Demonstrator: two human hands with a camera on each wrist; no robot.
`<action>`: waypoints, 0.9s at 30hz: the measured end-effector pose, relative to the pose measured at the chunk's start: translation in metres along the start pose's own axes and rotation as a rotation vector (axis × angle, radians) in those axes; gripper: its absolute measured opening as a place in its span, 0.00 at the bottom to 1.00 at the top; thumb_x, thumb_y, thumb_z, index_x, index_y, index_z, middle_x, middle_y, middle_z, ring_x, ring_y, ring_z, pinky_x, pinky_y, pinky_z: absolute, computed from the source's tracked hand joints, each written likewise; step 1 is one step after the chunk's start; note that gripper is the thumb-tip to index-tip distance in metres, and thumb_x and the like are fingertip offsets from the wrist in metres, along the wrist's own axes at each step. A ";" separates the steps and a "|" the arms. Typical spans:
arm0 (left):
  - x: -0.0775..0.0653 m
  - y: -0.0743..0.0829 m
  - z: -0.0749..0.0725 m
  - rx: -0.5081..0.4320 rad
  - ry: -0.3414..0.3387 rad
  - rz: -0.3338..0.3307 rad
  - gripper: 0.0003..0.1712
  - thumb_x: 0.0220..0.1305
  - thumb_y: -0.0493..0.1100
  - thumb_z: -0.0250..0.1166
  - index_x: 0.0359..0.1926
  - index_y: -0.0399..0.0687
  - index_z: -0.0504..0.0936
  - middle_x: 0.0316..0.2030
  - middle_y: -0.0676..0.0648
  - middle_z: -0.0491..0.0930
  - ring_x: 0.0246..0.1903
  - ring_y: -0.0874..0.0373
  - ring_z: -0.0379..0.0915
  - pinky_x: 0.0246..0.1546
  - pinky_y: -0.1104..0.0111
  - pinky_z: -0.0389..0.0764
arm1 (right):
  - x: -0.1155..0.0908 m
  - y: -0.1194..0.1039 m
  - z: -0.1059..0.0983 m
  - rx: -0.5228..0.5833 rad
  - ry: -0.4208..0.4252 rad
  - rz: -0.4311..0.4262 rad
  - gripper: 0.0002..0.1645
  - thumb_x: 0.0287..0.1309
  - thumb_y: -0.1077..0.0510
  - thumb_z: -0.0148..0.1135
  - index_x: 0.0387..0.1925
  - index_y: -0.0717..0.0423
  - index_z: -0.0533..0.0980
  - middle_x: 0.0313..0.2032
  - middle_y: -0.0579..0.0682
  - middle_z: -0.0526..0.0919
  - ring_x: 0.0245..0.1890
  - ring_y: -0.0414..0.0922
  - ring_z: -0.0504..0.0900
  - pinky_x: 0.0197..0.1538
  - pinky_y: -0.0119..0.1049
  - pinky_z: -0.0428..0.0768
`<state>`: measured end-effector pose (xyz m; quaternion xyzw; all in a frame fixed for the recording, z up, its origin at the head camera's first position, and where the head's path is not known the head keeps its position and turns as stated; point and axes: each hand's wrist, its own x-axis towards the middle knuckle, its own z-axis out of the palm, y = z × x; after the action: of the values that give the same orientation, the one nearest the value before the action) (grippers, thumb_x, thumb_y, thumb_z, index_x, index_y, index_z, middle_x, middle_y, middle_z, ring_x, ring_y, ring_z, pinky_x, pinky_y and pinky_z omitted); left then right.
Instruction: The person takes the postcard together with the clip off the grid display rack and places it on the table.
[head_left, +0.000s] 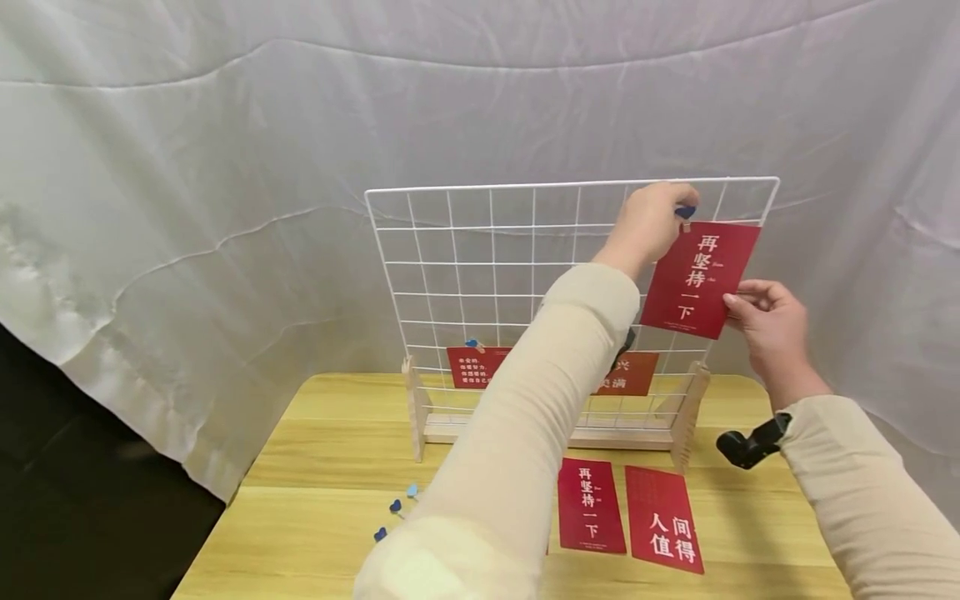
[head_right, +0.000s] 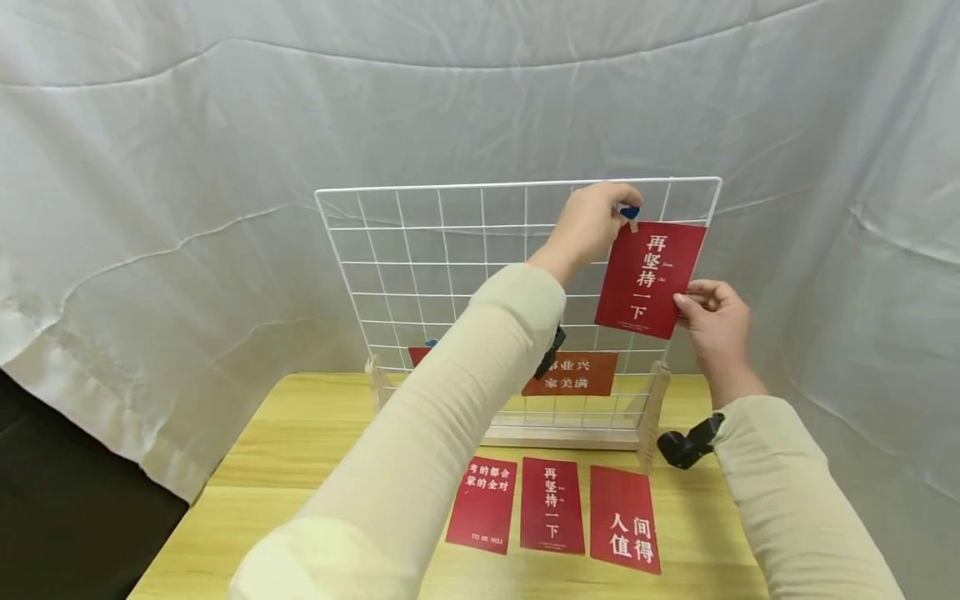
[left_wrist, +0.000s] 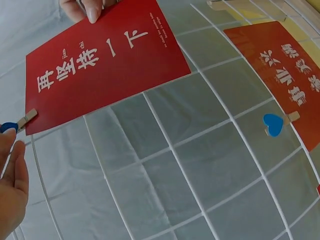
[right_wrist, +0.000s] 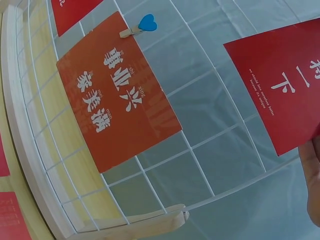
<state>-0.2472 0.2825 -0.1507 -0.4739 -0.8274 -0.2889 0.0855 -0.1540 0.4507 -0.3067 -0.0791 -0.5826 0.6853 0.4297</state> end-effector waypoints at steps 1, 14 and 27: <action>0.000 0.000 0.000 -0.005 0.011 -0.006 0.17 0.58 0.41 0.57 0.48 0.62 0.74 0.44 0.63 0.72 0.43 0.72 0.64 0.43 0.85 0.62 | 0.011 0.014 -0.012 0.040 -0.017 -0.015 0.13 0.43 0.71 0.61 0.35 0.60 0.74 0.27 0.52 0.79 0.25 0.44 0.80 0.27 0.32 0.78; -0.008 0.003 0.002 0.133 0.130 0.023 0.08 0.57 0.42 0.57 0.38 0.60 0.75 0.36 0.60 0.72 0.39 0.69 0.66 0.40 0.82 0.64 | 0.008 0.014 -0.009 0.094 -0.019 -0.052 0.15 0.42 0.72 0.61 0.36 0.61 0.74 0.27 0.52 0.79 0.25 0.44 0.80 0.26 0.33 0.78; -0.012 -0.007 0.000 0.066 0.192 0.036 0.05 0.57 0.38 0.56 0.35 0.54 0.73 0.33 0.57 0.70 0.37 0.67 0.66 0.36 0.81 0.65 | -0.014 -0.021 0.012 -0.041 -0.002 -0.052 0.20 0.45 0.69 0.60 0.44 0.57 0.74 0.24 0.47 0.77 0.22 0.37 0.78 0.26 0.28 0.77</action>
<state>-0.2464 0.2709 -0.1582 -0.4558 -0.8158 -0.3040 0.1851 -0.1426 0.4315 -0.2902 -0.0718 -0.5990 0.6618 0.4451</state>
